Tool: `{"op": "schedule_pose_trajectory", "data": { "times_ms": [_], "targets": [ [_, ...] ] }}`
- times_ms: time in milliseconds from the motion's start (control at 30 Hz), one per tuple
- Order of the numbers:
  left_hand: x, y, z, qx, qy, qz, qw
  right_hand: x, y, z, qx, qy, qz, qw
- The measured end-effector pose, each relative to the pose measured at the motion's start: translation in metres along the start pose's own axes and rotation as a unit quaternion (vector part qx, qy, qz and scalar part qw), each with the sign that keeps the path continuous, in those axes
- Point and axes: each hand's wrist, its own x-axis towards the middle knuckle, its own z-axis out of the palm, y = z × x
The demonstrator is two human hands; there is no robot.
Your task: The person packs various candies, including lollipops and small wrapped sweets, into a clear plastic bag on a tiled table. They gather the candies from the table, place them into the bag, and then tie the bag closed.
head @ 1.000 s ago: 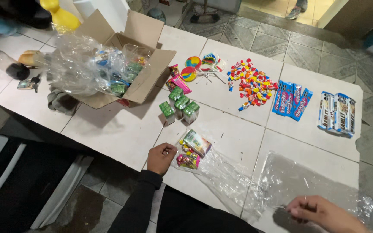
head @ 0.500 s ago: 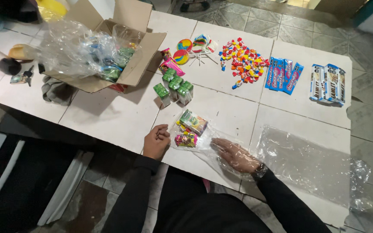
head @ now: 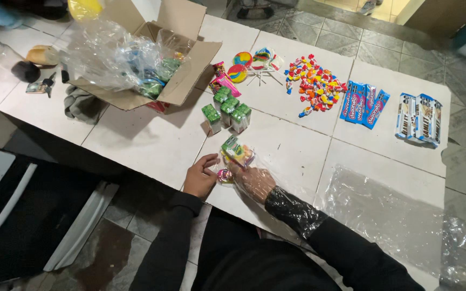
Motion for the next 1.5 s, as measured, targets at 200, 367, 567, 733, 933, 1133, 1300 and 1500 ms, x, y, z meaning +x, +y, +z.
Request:
{"op": "schedule_pose_trajectory", "data": {
  "times_ms": [200, 367, 567, 733, 933, 1133, 1300, 1500],
  "targets": [
    [-0.004, 0.012, -0.004, 0.082, -0.029, 0.005, 0.996, 0.027, 0.034, 0.072, -0.162, 0.192, -0.206, 0.946],
    [0.005, 0.004, -0.002, 0.107, -0.038, 0.0, 0.994, 0.007, 0.036, 0.053, -0.073, 0.116, -0.168, 0.976],
    [0.0, 0.012, -0.002, 0.155, -0.049, -0.007, 0.987, 0.015, 0.022, 0.025, -0.21, -0.032, -0.109, 0.971],
    [0.007, 0.007, -0.002, 0.134, -0.049, 0.008, 0.99, 0.022, 0.019, 0.03, -0.239, 0.024, -0.134, 0.961],
    [0.007, 0.003, 0.0, 0.08, -0.05, 0.001, 0.996, 0.03, 0.019, 0.031, -0.181, -0.039, -0.07, 0.98],
    [0.0, 0.009, 0.0, 0.112, -0.049, 0.011, 0.992, 0.023, 0.045, 0.033, -0.159, -0.06, -0.081, 0.982],
    [0.001, -0.003, 0.001, 0.114, -0.045, -0.01, 0.992, -0.038, 0.108, 0.013, 0.048, 0.042, -0.159, 0.985],
    [0.014, -0.02, -0.003, 0.058, -0.063, -0.06, 0.995, -0.15, 0.142, -0.086, 0.308, -0.053, 0.246, 0.917]
  ]
}}
